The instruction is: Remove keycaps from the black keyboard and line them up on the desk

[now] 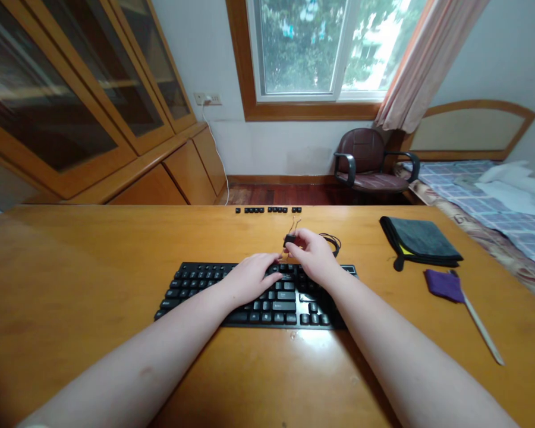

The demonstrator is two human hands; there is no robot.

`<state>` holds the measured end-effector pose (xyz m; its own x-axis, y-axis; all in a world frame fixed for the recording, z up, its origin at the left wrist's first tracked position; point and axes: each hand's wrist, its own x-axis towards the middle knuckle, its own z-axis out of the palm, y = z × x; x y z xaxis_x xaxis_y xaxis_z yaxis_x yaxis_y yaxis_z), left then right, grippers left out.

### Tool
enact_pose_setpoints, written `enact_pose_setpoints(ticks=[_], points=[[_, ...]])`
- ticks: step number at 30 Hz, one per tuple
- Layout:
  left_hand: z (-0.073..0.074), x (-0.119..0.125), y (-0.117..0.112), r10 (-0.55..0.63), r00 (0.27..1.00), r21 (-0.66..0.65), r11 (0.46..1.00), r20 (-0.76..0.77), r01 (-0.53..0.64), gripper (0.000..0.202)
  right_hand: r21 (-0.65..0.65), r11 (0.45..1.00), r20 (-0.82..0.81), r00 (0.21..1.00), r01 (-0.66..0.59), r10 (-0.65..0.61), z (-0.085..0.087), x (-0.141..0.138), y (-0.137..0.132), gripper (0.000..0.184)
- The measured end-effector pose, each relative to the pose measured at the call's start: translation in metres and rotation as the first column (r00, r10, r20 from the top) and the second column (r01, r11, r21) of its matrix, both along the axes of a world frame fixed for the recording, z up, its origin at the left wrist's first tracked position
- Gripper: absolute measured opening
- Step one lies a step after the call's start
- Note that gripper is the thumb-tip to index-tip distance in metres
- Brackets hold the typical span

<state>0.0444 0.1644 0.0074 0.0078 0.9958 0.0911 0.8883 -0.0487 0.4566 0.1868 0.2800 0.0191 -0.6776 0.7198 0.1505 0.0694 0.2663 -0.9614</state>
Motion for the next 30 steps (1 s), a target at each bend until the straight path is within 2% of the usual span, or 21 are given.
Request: enact_pose_setpoints(ticks=[8,12,15,18,25,30], points=[[0.002,-0.006,0.004,-0.015,0.999,-0.040,0.999,0.046,0.017,0.040,0.090,0.994,0.181,0.982,-0.064,0.047,-0.005,-0.003,0.003,0.013],[0.003,-0.008,0.005,-0.015,0.997,-0.066,0.998,0.076,0.020,0.043,0.160,0.980,0.293,0.953,-0.122,0.071,0.007,-0.002,-0.002,0.014],[0.004,-0.009,0.005,-0.034,0.995,-0.069,0.997,0.093,0.040,0.043,0.299,0.938,0.400,0.915,-0.175,0.043,0.020,-0.002,-0.004,0.015],[0.004,-0.013,0.006,-0.007,0.993,-0.095,0.995,0.116,0.018,0.045,0.358,0.906,0.481,0.876,-0.223,0.026,0.027,-0.003,-0.006,0.017],[0.008,-0.024,0.004,0.085,0.987,-0.218,0.974,0.138,-0.053,0.045,0.383,0.883,0.457,0.886,-0.270,0.073,0.021,-0.005,-0.011,0.016],[0.013,-0.021,0.001,-0.007,0.989,-0.135,0.990,0.145,0.027,0.037,0.432,0.868,0.436,0.899,-0.245,0.037,0.017,-0.009,-0.015,0.016]])
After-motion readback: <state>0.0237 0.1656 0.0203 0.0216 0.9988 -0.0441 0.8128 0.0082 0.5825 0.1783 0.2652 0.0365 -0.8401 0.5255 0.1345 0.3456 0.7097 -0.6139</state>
